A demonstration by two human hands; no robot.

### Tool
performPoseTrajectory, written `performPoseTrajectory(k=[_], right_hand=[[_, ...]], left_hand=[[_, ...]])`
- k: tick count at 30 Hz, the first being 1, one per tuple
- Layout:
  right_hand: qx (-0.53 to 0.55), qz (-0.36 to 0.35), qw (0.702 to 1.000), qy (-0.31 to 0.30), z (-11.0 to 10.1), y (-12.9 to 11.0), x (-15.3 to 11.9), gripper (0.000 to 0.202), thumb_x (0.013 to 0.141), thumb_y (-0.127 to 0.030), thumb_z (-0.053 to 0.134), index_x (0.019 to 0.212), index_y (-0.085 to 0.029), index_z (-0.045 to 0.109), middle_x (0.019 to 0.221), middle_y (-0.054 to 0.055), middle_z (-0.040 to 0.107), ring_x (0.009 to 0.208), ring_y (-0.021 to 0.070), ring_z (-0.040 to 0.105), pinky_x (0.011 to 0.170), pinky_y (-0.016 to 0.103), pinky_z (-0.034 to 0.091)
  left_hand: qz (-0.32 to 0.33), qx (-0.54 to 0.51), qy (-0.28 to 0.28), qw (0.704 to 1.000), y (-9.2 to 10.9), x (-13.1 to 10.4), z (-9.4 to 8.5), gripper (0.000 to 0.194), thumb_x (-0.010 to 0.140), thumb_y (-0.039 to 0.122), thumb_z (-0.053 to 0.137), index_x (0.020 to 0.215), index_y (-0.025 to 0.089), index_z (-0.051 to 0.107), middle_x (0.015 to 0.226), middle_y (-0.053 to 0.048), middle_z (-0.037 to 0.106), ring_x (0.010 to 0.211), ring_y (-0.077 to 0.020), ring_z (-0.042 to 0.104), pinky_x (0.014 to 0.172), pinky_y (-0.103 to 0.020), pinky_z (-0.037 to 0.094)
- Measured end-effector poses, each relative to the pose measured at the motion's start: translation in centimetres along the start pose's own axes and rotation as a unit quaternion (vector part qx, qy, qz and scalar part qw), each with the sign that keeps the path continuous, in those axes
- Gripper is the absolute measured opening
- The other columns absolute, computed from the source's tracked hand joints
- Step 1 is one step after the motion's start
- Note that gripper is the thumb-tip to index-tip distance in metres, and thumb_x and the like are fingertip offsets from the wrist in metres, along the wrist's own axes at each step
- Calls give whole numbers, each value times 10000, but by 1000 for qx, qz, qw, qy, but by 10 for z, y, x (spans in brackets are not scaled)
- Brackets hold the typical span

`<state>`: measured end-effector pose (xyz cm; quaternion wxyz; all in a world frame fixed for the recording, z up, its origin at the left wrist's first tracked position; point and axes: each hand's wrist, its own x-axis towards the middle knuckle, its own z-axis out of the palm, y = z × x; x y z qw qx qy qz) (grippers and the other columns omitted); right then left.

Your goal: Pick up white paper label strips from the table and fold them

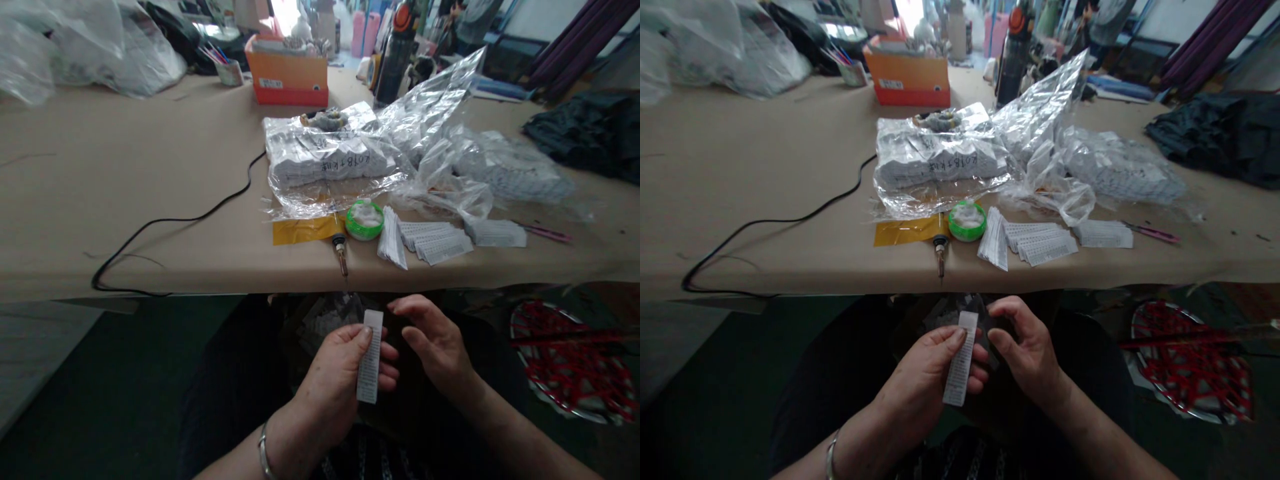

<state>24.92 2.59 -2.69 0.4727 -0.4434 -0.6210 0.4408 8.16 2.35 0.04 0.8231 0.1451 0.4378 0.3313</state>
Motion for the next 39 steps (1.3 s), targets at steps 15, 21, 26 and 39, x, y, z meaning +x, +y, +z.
performPoseTrajectory(k=[15,21,26,39], right_hand=[[427,266,820,-271,6,29,11,250,627,-247,783,851,-165,707,1138,72,597,902,158,616,717,231,504],[355,260,867,-235,4,22,10,506,596,-359,804,1057,-215,652,1111,64,629,925,178,619,764,270,501],[15,121,982,-142,2,-3,4,407,822,-372,611,1199,-225,566,1160,82,591,1048,206,572,890,344,471],[-308,-56,940,-135,12,-15,-1,305,905,-280,495,1162,-135,572,1086,122,609,1025,230,548,886,390,486]], left_hand=[[-74,74,-98,990,-11,-13,-6,300,841,387,563,883,96,627,744,-84,664,550,-95,589,541,-206,472],[-63,63,-96,991,-12,-11,-12,285,837,379,568,898,106,622,697,-54,635,545,-100,573,548,-223,450],[-62,51,-46,996,-9,-9,-13,271,820,375,592,837,106,617,698,-42,619,521,-85,547,541,-220,430],[-42,41,-58,997,-14,-5,-16,298,765,401,647,815,107,630,648,-36,605,538,-99,536,554,-231,430]])
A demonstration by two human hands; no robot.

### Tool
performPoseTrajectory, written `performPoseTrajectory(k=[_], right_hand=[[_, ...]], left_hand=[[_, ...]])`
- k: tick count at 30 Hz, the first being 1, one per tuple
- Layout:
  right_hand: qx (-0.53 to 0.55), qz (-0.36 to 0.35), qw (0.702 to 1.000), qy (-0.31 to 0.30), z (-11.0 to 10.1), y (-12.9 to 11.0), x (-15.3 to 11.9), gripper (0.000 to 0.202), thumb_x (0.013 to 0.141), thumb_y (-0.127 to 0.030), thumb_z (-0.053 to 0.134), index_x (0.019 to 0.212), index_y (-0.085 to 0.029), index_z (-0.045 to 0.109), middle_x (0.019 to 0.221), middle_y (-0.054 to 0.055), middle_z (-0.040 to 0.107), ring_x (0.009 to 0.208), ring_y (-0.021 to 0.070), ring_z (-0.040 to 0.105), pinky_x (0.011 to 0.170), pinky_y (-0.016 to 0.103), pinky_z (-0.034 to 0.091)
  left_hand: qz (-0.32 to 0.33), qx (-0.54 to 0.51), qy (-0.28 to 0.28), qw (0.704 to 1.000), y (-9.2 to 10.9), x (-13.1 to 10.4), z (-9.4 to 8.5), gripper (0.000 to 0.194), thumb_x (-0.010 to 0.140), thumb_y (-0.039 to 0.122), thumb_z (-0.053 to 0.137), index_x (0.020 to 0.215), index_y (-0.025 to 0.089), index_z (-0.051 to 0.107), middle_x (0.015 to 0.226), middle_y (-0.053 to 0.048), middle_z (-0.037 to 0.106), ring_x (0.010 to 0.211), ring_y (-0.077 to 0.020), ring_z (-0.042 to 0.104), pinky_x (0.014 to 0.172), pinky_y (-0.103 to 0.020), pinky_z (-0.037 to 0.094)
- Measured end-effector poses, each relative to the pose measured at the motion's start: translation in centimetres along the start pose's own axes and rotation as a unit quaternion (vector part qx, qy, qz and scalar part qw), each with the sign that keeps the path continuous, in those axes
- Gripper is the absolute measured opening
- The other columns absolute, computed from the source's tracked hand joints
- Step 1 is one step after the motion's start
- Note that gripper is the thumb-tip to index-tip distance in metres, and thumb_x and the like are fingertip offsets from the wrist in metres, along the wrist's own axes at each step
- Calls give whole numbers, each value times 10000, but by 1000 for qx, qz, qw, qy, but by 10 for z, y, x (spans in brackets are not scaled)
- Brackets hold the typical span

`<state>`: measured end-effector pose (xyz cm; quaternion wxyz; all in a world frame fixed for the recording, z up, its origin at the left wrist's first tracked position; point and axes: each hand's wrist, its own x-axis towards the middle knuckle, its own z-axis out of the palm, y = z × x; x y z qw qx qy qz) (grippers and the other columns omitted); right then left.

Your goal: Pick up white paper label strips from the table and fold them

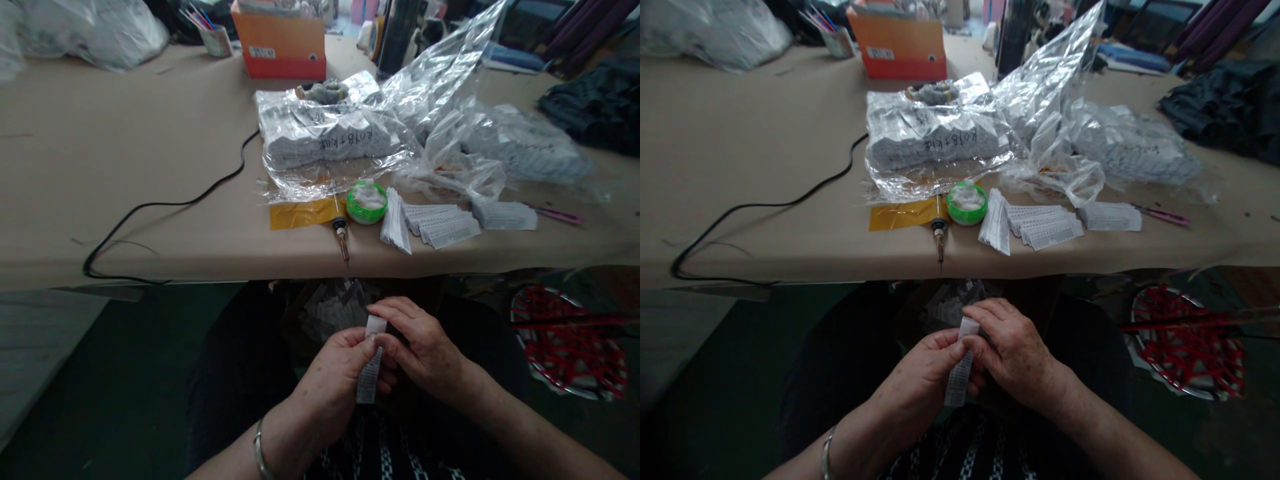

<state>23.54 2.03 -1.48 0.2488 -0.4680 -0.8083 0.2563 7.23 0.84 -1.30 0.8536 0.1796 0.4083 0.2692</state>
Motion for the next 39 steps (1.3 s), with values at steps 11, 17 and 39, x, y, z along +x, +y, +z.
performPoseTrajectory(k=[11,17,39], right_hand=[[59,22,997,-33,2,-1,1,290,902,-266,490,1166,-189,579,1064,96,629,1000,223,577,864,370,495],[103,79,992,1,6,0,0,426,897,-290,501,1309,-194,448,1129,95,618,1024,209,592,906,360,477],[390,176,904,3,16,5,33,280,792,-342,615,1026,-199,560,878,15,617,806,140,603,734,261,506]], left_hand=[[6,-4,13,1000,-2,2,-1,266,778,363,640,839,105,622,633,-32,604,526,-93,537,542,-219,428],[16,-11,35,999,-1,1,-1,235,800,340,619,831,107,615,644,-17,595,529,-84,538,539,-210,432],[39,-53,36,997,30,5,-12,125,809,233,610,827,109,619,637,-18,604,543,-119,589,591,-268,484]])
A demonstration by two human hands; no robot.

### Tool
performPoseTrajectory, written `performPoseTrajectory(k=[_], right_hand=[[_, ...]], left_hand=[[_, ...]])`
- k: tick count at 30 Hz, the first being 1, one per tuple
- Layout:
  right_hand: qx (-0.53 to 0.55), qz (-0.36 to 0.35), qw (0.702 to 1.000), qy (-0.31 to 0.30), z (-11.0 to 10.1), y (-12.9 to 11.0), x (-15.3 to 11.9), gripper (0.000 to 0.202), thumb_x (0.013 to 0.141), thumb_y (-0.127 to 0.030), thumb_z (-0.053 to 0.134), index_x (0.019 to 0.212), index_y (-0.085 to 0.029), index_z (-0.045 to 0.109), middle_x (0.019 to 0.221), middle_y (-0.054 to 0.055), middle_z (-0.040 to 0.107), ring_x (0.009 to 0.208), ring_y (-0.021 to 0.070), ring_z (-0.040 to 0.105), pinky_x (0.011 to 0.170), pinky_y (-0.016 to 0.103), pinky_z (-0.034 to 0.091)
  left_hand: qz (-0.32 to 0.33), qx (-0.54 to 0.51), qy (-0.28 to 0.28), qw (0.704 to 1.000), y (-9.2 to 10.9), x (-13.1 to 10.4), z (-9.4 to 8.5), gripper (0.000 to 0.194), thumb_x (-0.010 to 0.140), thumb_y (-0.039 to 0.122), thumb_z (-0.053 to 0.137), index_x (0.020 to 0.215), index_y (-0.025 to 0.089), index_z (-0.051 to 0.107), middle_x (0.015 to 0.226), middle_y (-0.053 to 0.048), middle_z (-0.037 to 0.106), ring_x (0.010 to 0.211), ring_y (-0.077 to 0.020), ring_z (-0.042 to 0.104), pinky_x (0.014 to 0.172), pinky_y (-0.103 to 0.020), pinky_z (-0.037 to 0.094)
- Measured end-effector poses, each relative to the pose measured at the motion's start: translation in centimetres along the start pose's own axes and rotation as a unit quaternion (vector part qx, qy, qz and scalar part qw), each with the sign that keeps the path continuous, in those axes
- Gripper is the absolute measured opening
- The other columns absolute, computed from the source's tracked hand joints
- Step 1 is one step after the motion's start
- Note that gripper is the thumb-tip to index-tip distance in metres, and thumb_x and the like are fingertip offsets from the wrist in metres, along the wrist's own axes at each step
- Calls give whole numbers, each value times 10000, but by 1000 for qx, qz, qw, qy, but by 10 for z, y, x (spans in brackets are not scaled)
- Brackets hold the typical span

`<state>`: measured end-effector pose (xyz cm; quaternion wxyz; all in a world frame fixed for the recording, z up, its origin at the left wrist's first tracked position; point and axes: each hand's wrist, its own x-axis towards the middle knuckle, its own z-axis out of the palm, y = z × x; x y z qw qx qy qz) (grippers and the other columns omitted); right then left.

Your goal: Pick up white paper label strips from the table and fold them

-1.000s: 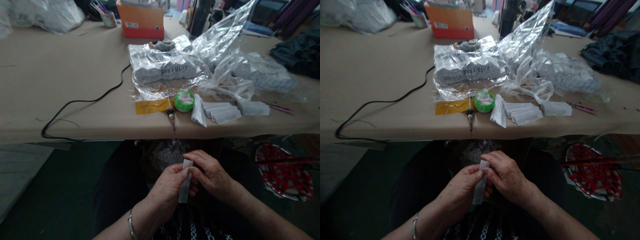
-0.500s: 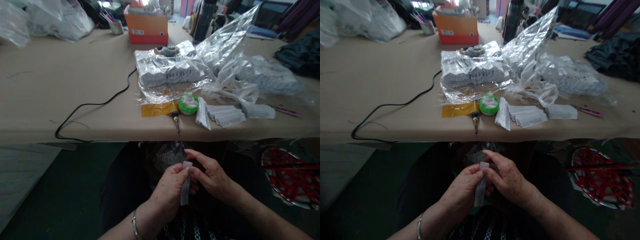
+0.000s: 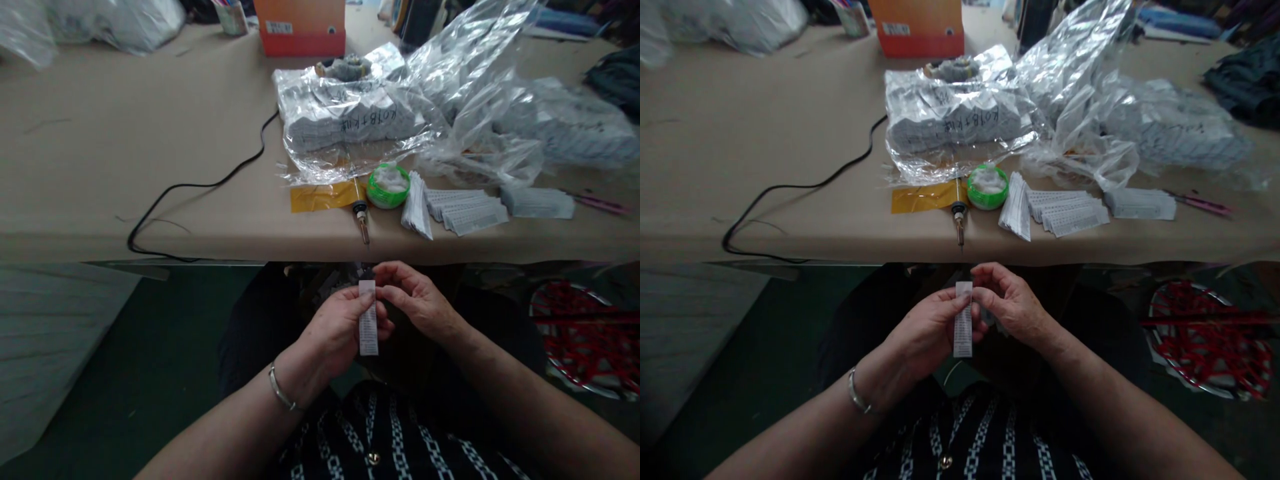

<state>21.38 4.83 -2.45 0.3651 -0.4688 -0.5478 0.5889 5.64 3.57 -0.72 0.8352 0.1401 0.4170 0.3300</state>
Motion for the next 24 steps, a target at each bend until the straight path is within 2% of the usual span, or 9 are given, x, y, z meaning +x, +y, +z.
performPoseTrajectory(k=[4,7,9,15,21,24], right_hand=[[10,-31,999,-19,7,18,-25,705,758,-352,678,1354,-283,308,1211,81,535,1059,209,576,884,366,495],[-58,-60,996,-36,17,35,-44,963,702,-311,740,1436,-332,117,1399,104,393,1238,260,464,998,451,421],[-102,-73,992,-31,24,43,-51,1050,677,-285,761,1451,-326,52,1446,116,341,1296,279,402,1041,486,370],[-167,-93,981,18,33,44,-49,1052,677,-261,751,1463,-294,52,1472,124,323,1308,287,396,1067,477,352],[-160,-113,981,7,31,41,-47,983,721,-269,724,1460,-302,76,1521,86,236,1361,261,311,1096,432,324],[-162,-109,981,9,33,45,-48,982,726,-251,716,1462,-296,67,1518,91,244,1347,258,340,1089,423,338]], left_hand=[[21,-51,17,998,9,0,0,136,865,167,513,945,105,603,664,-18,598,561,-127,603,570,-265,498],[26,-74,30,996,11,0,1,142,869,140,492,959,99,594,669,-26,599,578,-139,613,583,-281,508],[25,-86,31,995,9,1,2,135,870,135,486,944,103,594,669,-28,598,578,-138,610,589,-287,510],[24,-97,22,995,0,2,6,109,862,146,505,903,116,601,652,-18,588,566,-132,604,558,-258,495],[22,-99,33,994,-2,2,7,103,867,149,490,870,118,588,643,-13,578,545,-125,593,541,-245,483],[26,-97,30,994,-5,2,8,89,856,160,510,821,121,581,631,-5,561,532,-114,577,531,-231,469]])
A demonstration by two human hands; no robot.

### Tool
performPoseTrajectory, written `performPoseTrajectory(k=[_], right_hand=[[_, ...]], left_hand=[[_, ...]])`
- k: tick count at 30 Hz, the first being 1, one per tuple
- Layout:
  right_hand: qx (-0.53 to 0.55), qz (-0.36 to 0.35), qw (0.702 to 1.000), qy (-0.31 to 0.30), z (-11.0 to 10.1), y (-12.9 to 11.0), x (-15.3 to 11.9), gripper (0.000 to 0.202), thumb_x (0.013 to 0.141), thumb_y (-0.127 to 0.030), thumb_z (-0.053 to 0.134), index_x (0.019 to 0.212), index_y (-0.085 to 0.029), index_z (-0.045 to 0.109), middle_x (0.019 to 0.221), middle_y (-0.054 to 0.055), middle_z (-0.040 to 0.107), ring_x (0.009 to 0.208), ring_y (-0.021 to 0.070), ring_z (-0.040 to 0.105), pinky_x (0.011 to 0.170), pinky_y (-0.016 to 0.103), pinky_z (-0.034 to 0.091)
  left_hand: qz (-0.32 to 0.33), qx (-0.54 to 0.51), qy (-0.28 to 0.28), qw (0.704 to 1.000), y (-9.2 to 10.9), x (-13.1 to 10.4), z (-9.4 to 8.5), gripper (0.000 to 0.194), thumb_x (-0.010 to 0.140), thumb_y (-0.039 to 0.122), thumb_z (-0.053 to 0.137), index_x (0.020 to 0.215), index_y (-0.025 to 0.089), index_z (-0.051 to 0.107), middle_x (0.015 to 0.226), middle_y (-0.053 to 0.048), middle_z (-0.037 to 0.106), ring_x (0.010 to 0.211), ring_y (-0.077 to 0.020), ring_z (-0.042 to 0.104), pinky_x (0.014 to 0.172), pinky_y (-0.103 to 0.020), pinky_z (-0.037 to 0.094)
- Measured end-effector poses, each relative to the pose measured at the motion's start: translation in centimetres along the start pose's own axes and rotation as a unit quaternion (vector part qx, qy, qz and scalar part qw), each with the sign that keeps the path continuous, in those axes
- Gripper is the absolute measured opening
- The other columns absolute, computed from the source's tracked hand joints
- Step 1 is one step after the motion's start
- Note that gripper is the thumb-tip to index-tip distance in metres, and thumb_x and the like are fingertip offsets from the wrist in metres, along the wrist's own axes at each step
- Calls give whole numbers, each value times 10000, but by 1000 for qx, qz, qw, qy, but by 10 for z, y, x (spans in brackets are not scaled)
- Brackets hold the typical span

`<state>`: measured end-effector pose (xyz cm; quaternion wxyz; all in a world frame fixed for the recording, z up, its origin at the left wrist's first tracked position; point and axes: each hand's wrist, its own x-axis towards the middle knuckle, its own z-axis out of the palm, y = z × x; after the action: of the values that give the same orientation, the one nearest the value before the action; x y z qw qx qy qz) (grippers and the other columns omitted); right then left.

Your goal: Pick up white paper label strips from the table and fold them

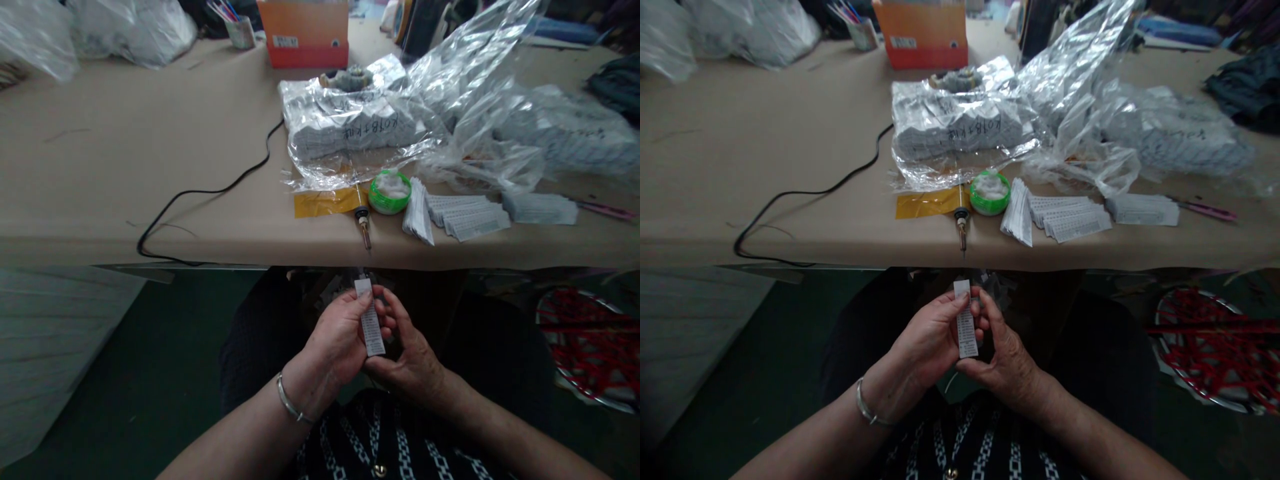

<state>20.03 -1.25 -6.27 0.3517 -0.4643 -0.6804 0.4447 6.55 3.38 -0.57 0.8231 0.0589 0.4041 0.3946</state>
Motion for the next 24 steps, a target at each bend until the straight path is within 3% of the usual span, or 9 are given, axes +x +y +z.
performPoseTrajectory(k=[5,8,10,13,17,24], right_hand=[[-11,-30,999,-11,2,8,-4,992,737,-287,709,1464,-299,34,1515,103,245,1348,274,334,1088,439,333],[18,-29,999,4,-6,5,-1,965,710,-394,729,1453,-274,123,1452,120,360,1306,294,395,1057,440,372],[70,8,997,34,-14,-3,6,736,773,-437,655,1387,-251,296,1314,113,516,1189,269,519,990,407,439],[171,111,977,58,-26,-17,26,320,841,-405,577,1088,-202,556,947,62,672,843,183,655,758,294,537],[285,188,940,24,-32,-28,49,196,803,-357,624,853,-174,577,570,-34,597,439,86,543,439,188,457],[322,210,923,-26,-28,-35,63,209,764,-353,634,735,-173,532,447,-55,537,320,101,476,336,203,389]], left_hand=[[9,20,-8,1000,-5,0,-2,163,837,217,554,704,123,543,600,3,530,506,-95,544,510,-208,431],[24,34,-27,999,-8,-3,-4,150,843,254,556,765,126,560,608,10,524,518,-91,527,506,-202,411],[35,56,-31,997,-10,-5,-5,166,853,287,549,837,124,581,605,17,520,512,-81,503,504,-195,395],[46,102,-28,993,-14,-9,-4,205,862,327,538,827,129,582,597,19,517,515,-77,488,510,-193,382],[50,152,-21,987,-16,-10,-3,271,863,364,527,712,140,540,598,5,534,529,-78,488,524,-196,377],[89,202,1,975,-14,-4,-6,266,834,390,557,730,146,577,576,6,549,524,-85,477,537,-206,372]])
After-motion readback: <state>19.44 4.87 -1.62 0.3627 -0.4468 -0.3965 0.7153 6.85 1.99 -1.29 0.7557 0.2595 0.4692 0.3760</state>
